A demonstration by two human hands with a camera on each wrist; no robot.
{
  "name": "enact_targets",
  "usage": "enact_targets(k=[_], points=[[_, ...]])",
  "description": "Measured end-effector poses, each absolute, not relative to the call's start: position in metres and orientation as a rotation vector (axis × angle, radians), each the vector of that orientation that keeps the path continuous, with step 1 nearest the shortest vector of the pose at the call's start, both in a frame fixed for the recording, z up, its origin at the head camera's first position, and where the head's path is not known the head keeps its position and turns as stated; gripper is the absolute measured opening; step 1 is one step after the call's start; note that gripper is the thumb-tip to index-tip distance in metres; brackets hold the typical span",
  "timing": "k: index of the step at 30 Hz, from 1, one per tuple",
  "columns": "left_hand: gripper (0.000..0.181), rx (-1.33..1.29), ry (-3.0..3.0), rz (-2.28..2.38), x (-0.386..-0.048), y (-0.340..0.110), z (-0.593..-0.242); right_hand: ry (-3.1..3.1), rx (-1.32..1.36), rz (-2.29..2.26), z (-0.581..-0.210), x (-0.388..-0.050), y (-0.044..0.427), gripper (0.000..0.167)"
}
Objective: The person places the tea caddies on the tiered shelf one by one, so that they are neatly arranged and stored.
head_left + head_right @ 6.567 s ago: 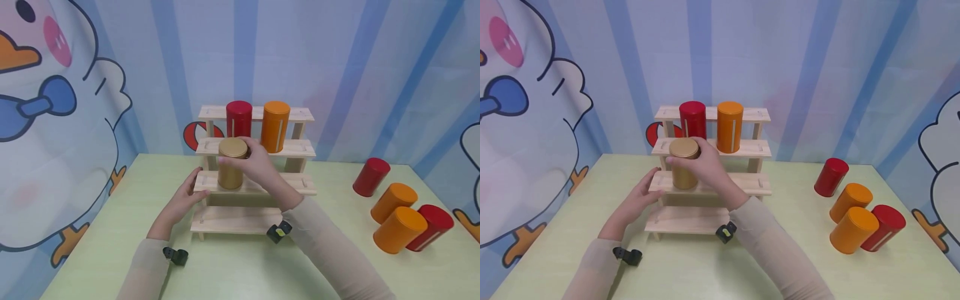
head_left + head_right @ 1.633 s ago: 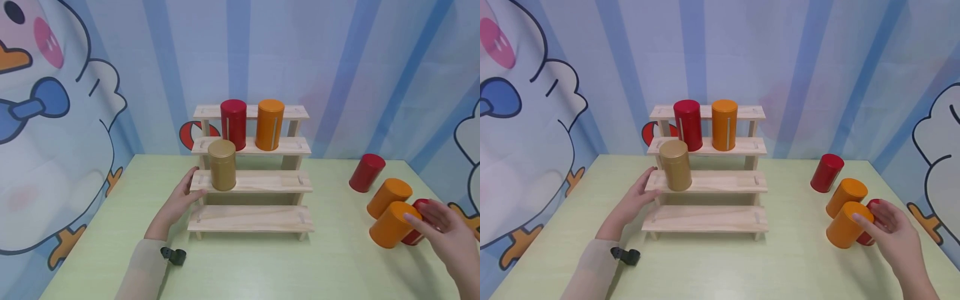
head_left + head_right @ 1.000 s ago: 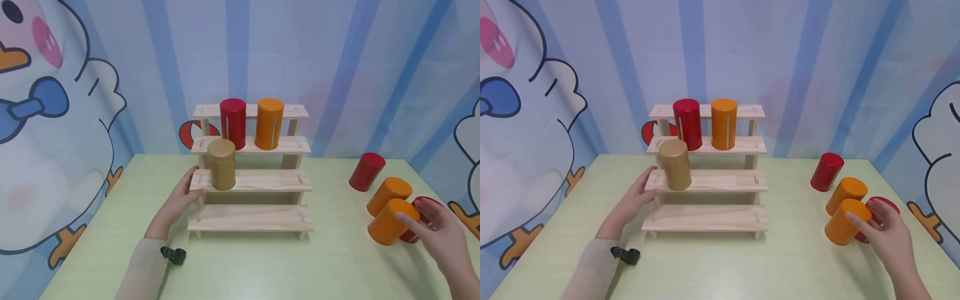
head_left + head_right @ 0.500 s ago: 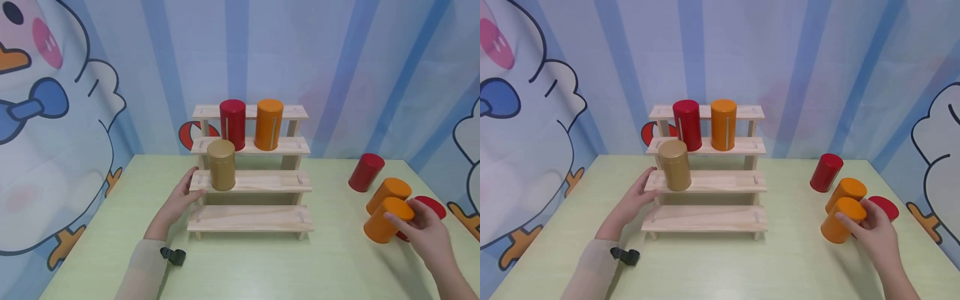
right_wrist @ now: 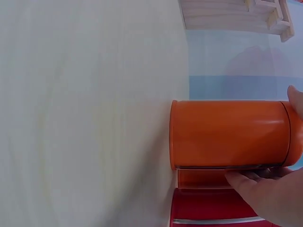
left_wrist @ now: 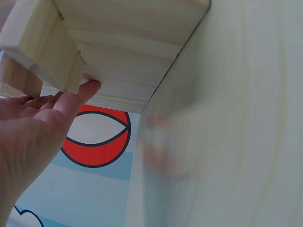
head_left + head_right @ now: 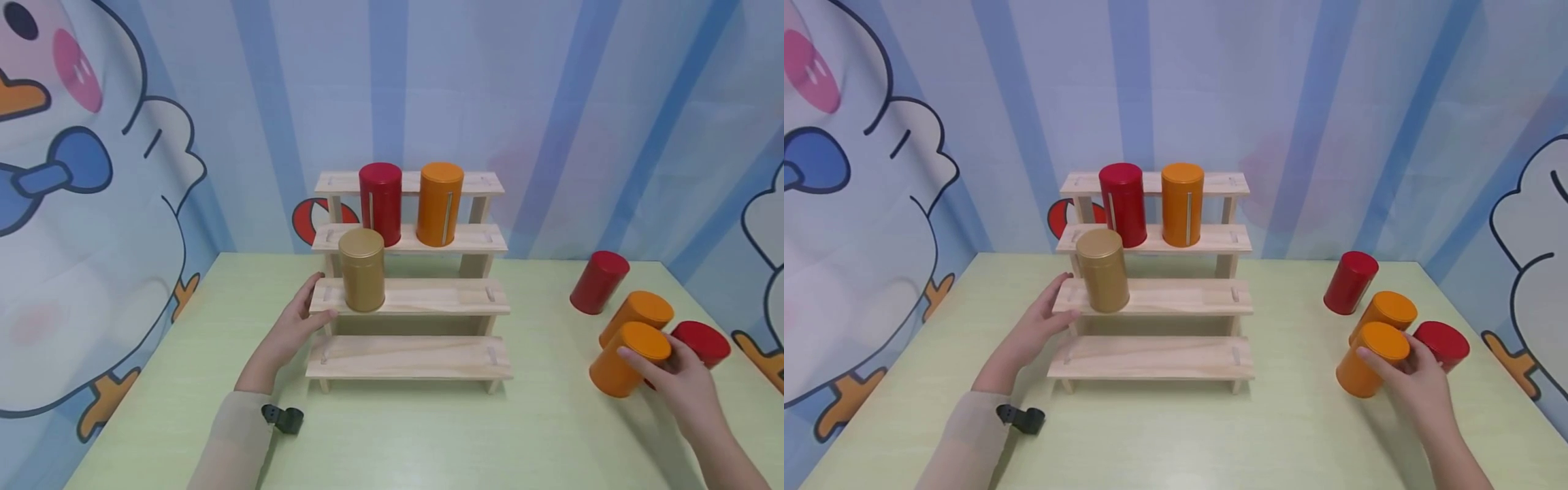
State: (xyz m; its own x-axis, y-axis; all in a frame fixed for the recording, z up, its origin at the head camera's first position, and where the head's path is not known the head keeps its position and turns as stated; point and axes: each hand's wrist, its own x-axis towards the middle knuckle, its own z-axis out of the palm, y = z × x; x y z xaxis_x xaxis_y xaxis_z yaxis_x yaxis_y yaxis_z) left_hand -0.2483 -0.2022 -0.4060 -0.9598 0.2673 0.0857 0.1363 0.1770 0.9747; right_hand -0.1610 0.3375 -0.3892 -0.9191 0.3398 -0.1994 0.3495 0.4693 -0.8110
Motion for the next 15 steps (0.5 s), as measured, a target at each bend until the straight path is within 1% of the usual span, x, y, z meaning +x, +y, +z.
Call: enact_targets(k=[15], points=[[0.081, 0.413, 2.327, 1.912, -0.2482, -0.2015, -0.4049, 2.651, 0.607, -1.492, -0.3917, -0.1627, 0.3355, 0.099]])
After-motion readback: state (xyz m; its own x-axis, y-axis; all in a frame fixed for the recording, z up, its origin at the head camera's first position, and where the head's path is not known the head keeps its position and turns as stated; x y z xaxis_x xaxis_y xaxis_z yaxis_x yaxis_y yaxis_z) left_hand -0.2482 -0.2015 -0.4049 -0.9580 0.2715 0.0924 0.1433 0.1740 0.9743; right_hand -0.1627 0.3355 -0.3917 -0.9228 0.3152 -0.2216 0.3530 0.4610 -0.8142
